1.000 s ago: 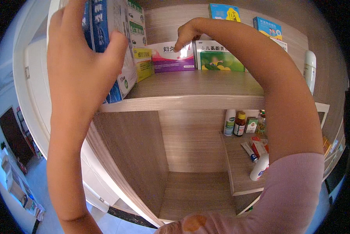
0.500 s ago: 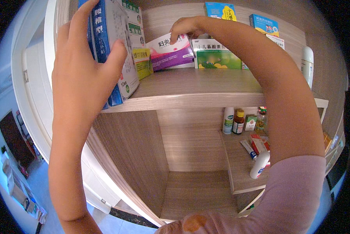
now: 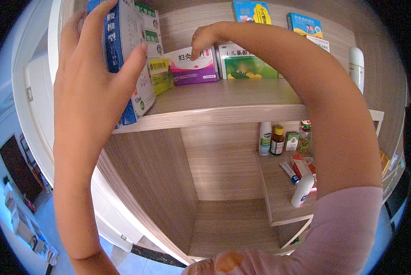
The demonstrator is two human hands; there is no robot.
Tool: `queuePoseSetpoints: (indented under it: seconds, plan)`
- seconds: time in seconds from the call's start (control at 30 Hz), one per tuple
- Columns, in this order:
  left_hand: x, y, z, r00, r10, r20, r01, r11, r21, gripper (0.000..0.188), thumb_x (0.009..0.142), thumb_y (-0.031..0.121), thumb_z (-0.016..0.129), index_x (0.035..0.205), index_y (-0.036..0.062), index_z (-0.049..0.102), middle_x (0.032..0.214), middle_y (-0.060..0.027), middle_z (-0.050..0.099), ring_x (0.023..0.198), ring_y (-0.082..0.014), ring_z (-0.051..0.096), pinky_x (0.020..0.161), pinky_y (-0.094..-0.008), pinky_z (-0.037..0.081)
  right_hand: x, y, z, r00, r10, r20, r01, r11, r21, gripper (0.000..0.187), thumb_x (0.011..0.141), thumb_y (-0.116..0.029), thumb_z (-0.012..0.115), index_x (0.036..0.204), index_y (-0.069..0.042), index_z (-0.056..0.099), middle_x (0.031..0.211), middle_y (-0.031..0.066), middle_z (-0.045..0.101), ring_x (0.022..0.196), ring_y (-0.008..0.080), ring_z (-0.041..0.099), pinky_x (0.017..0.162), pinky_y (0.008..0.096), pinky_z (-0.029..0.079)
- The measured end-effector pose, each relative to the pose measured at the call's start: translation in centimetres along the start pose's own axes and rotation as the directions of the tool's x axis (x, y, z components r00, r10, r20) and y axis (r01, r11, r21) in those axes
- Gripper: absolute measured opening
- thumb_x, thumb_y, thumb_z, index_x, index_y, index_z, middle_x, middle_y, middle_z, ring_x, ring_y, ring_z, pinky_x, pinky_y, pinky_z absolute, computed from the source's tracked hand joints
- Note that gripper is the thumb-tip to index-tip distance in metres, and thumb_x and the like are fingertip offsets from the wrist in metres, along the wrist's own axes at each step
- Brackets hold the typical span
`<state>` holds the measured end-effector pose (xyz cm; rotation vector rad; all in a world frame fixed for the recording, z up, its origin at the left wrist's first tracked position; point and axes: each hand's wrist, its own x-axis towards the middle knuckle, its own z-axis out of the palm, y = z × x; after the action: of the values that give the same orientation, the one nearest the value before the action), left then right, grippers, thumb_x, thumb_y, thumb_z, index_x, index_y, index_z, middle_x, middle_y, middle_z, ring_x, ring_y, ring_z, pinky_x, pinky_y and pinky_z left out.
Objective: The person organizes a wooden shelving unit by moving various items such as bottles, boxes, and tubes. They wipe the shelves with a cloth and rearrange the items into neat rows and stacks. The person handles multiple objects, including medicine boxes and spray bottles, to tidy the storage space.
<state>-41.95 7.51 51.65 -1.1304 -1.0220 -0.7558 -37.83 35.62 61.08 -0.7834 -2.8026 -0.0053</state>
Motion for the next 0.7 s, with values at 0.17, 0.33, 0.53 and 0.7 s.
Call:
queuePoseSetpoints:
  seconds: [0.17,0.33,0.53,0.7]
  plan:
    - [2.1,3.8,-2.8,0.969,0.146,0.199,-0.145,0.989,-0.018,0.05,0.07,0.004,0.062,0.117,0.004,0.047,0.115,-0.0204,0.048,0.115,-0.0318,0.045,0.098,-0.0397,0.036,-2.2,-1.3,-0.8,0.992,0.096,0.085,-0.089,0.993,-0.078,0.045,0.068,-0.038,0.072,0.098,-0.006,0.064,0.087,0.0097,0.064,0.071,0.0204,0.061,0.058,0.0359,0.049]
    - [4.2,3.5,-0.4,0.662,0.42,0.621,-0.596,0.797,0.097,0.034,0.073,0.017,0.064,0.105,0.007,0.06,0.111,-0.0181,0.055,0.114,-0.0284,0.047,0.099,-0.0445,0.032,-1.8,-4.6,-2.4,0.972,0.1,0.212,-0.044,0.967,-0.252,0.045,0.069,-0.048,0.068,0.096,-0.013,0.063,0.083,0.0058,0.063,0.064,0.0177,0.058,0.05,0.0338,0.045]
    - [5.2,5.6,2.9,0.44,-0.211,0.873,-0.612,0.64,0.464,0.027,0.072,0.024,0.059,0.092,0.0069,0.065,0.104,-0.01,0.06,0.1,-0.0233,0.055,0.098,-0.0433,0.032,-2.8,-6.4,-3.3,0.964,0.111,0.242,-0.047,0.966,-0.253,0.04,0.071,-0.046,0.066,0.094,-0.013,0.062,0.082,0.0042,0.063,0.066,0.0168,0.058,0.053,0.0331,0.044]
    - [3.3,3.5,6.8,0.41,-0.053,0.911,-0.748,0.551,0.369,0.041,0.073,0.035,0.061,0.105,0.0097,0.063,0.115,-0.0123,0.053,0.117,-0.0293,0.042,0.099,-0.054,0.025,-3.9,-7.3,-3.8,0.96,0.107,0.261,-0.051,0.976,-0.211,0.036,0.074,-0.044,0.064,0.093,-0.014,0.061,0.081,0.0029,0.063,0.069,0.016,0.058,0.056,0.0325,0.044]
